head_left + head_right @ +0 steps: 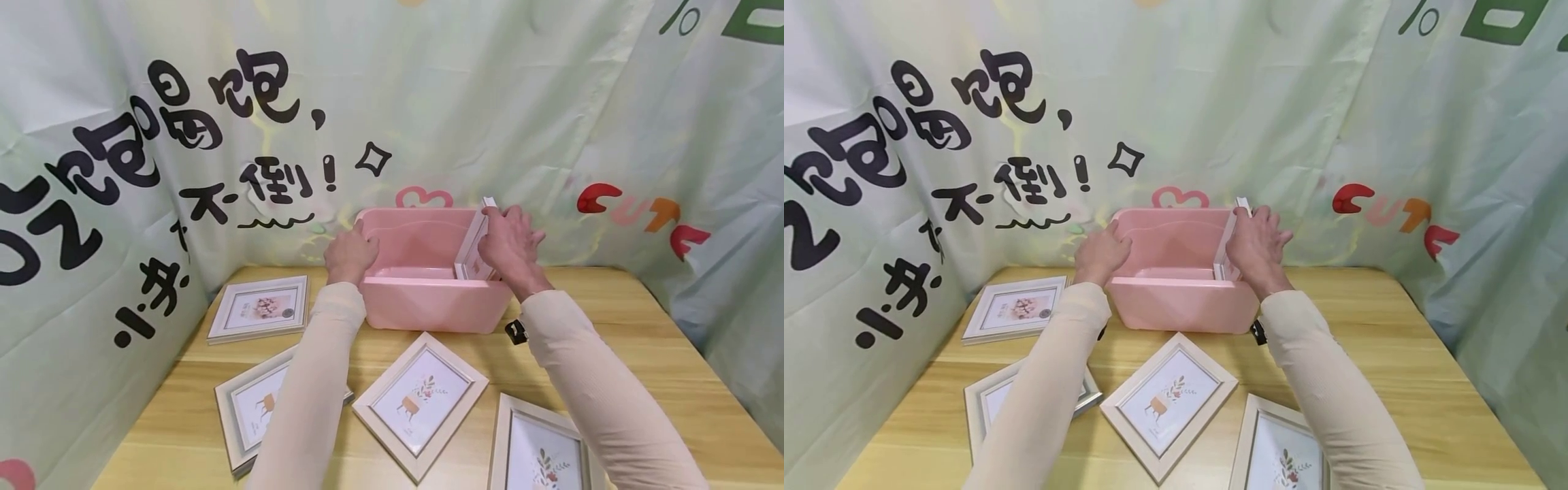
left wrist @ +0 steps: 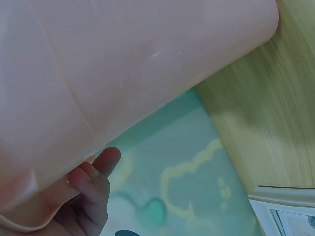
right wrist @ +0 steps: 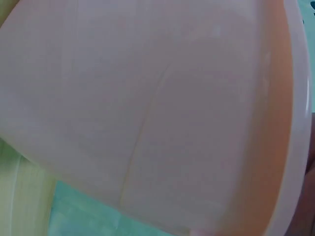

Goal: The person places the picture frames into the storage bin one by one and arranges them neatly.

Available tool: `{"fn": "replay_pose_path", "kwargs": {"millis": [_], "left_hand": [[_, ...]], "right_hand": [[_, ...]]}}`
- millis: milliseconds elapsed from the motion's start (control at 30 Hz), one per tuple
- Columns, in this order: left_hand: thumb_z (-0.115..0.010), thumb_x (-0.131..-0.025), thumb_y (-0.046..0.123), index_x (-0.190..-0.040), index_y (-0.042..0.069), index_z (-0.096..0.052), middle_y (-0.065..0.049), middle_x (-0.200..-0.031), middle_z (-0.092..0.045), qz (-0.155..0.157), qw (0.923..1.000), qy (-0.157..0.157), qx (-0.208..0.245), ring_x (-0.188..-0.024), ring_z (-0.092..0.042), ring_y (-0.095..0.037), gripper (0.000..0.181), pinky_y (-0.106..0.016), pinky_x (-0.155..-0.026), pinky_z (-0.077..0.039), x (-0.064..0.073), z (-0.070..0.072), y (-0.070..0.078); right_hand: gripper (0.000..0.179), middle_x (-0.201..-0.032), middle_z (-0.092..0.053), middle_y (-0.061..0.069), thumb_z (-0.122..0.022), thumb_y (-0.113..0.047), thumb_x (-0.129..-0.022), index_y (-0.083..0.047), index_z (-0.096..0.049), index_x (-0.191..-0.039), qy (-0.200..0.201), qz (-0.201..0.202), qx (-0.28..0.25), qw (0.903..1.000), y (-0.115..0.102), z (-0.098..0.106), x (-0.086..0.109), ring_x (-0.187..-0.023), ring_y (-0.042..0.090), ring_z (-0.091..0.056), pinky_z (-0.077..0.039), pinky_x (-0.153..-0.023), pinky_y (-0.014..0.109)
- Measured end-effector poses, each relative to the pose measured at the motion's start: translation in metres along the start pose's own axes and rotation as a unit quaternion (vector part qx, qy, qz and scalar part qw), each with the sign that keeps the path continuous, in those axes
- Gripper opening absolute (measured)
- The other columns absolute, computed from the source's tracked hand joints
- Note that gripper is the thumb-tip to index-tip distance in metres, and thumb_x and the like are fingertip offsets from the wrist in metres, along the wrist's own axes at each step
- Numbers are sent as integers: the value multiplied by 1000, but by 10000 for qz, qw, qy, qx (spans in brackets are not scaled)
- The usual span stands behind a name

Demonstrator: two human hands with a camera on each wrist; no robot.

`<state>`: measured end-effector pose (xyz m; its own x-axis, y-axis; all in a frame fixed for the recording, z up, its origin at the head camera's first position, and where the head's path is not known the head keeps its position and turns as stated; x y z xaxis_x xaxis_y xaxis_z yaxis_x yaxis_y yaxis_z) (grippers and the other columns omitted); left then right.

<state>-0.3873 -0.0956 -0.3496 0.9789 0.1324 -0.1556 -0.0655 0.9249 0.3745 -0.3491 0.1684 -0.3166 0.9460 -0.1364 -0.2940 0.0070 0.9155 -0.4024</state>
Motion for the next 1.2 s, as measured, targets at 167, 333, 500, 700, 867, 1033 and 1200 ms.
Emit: {"fn": "replay_pose_path", "kwargs": {"millis": [167, 333, 500, 700, 867, 1033, 1200], "left_hand": [[-39, -94, 46, -151, 24, -34, -21, -103, -66, -5, 10000, 27, 38, -83, -65, -37, 61, -46, -70, -53, 0, 1, 0], [-38, -94, 47, -152, 23, -33, -21, -97, -66, -14, 10000, -70, 15, -81, -64, -35, 62, -44, -67, -53, -1, 0, -1], [-37, -95, 47, -152, 24, -32, -20, -93, -66, -2, 10000, -93, 22, -79, -64, -34, 63, -43, -65, -52, -2, 0, -1], [-38, -94, 48, -152, 24, -33, -20, -92, -65, -16, 10000, -42, -28, -77, -63, -33, 63, -43, -67, -52, -3, 1, 0], [-38, -94, 48, -152, 24, -32, -21, -98, -66, -28, 9999, -114, -33, -82, -65, -35, 63, -44, -68, -53, -3, 2, 1], [-38, -94, 46, -151, 23, -34, -24, -121, -64, -44, 10000, -36, 1, -99, -65, -43, 62, -49, -74, -53, -1, 4, 1], [-39, -93, 45, -151, 23, -35, -24, -122, -63, -65, 10000, -14, 52, -100, -65, -43, 62, -51, -76, -53, 1, 4, 1]], "right_hand": [[51, -121, -43, 28, -52, -6, -85, -11, -50, -136, 84, 195, 410, 9989, -1, -4, 1, -113, 46, -36, -25, -83, 64], [40, -122, -40, 29, -49, -8, -89, -4, -52, -128, -53, 263, 743, 9969, -2, -6, 4, -115, 47, -33, -23, -86, 66], [35, -127, -39, 29, -45, -9, -90, 7, -51, -120, -44, 318, 915, 9953, -2, -7, 5, -116, 48, -32, -23, -88, 67], [38, -120, -39, 27, -46, -12, -87, 13, -52, -114, -33, 259, 1005, 9946, -3, -6, 7, -111, 46, -32, -23, -87, 67], [37, -122, -39, 27, -47, -16, -86, 6, -54, -114, -28, 214, 1015, 9946, -2, -3, 10, -113, 45, -31, -25, -88, 67], [50, -137, -35, 28, -54, -27, -88, -9, -47, -134, -213, 312, 897, 9953, -1, 1, 18, -123, 48, -28, -23, -91, 70], [61, -148, -28, 26, -51, -42, -92, -20, -37, -147, -415, 391, 1096, 9923, 5, 3, 29, -132, 49, -24, -24, -93, 73]]}}
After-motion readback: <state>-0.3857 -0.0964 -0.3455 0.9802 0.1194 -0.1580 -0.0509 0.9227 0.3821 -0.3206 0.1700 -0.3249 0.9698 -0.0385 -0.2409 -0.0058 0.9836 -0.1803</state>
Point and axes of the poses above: each hand's wrist, its own x-axis away from the middle knuckle, its own z-axis out of the back of the hand, y = z × x, the point moved 1 cm from there along -x, towards the middle knuckle
